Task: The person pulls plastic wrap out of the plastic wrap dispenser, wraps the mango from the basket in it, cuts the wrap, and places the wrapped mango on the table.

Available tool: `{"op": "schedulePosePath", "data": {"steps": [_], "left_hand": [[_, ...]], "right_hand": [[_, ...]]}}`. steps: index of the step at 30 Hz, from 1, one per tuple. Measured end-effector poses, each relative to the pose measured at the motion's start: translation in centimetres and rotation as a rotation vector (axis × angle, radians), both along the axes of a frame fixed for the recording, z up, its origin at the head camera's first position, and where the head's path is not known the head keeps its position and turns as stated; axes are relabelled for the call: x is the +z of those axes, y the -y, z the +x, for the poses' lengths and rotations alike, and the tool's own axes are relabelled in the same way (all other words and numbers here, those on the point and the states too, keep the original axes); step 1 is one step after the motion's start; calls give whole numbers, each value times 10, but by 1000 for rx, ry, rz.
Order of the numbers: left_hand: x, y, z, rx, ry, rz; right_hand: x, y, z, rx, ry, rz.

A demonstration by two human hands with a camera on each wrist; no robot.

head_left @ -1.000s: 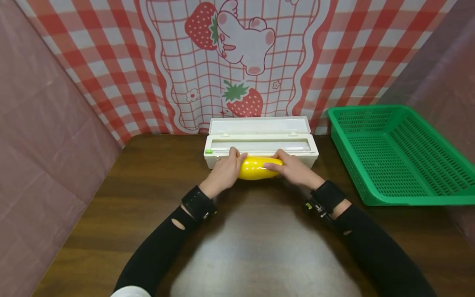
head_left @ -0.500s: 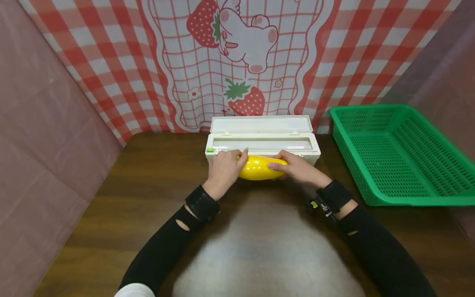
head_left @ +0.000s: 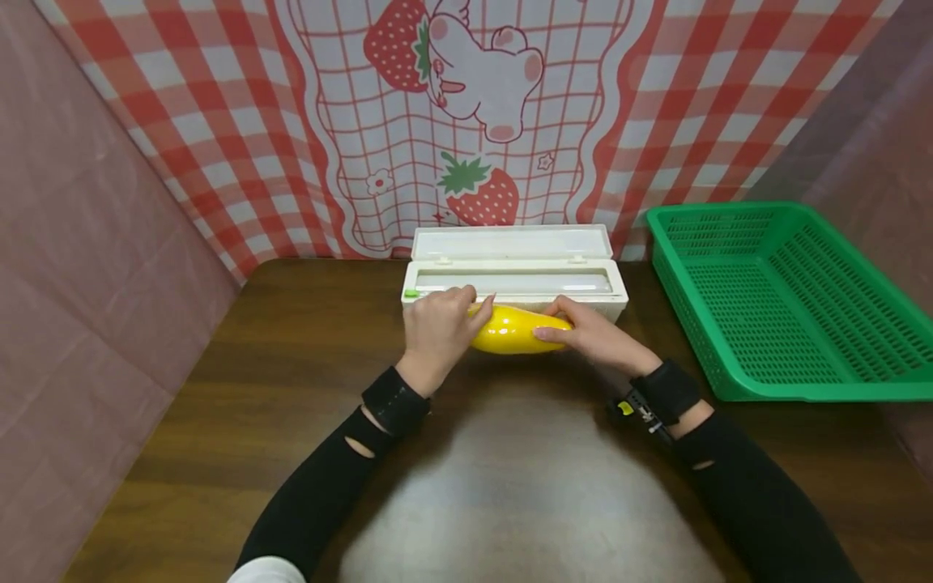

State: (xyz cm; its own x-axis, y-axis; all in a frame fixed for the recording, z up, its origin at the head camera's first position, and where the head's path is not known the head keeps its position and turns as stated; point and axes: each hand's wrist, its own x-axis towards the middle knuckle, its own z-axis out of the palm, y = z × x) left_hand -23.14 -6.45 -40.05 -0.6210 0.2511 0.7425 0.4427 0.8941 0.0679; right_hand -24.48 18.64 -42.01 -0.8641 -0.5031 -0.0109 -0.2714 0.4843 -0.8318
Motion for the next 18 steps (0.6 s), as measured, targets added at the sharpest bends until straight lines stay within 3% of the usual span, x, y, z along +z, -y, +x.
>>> {"op": "schedulePosePath", "data": {"steps": [2,4,7,9,11,13,16,18], "left_hand": [[2,3,1,-49,-64,-20],[4,3,3,-143,-93,-69],[5,-1,8,-301,-48,-221],[3,-5,10,-349,29,-332],[-1,-9,11,-322,97,-421],[-6,-12,9,-257,132,-476],[-10,-14,4,-188,126,-511],[-11,-13,1,-175,107,-503]], "right_hand": [[0,0,1,-9,20,-21],[1,1,2,-19,73,-68],[5,4,3,-32,157,-156],[7,6,3,-48,198,-207],[9,8,2,-64,232,-247],[10,10,1,-82,263,-277],[12,10,1,-75,280,-273],[13,7,1,-51,293,-278]]}}
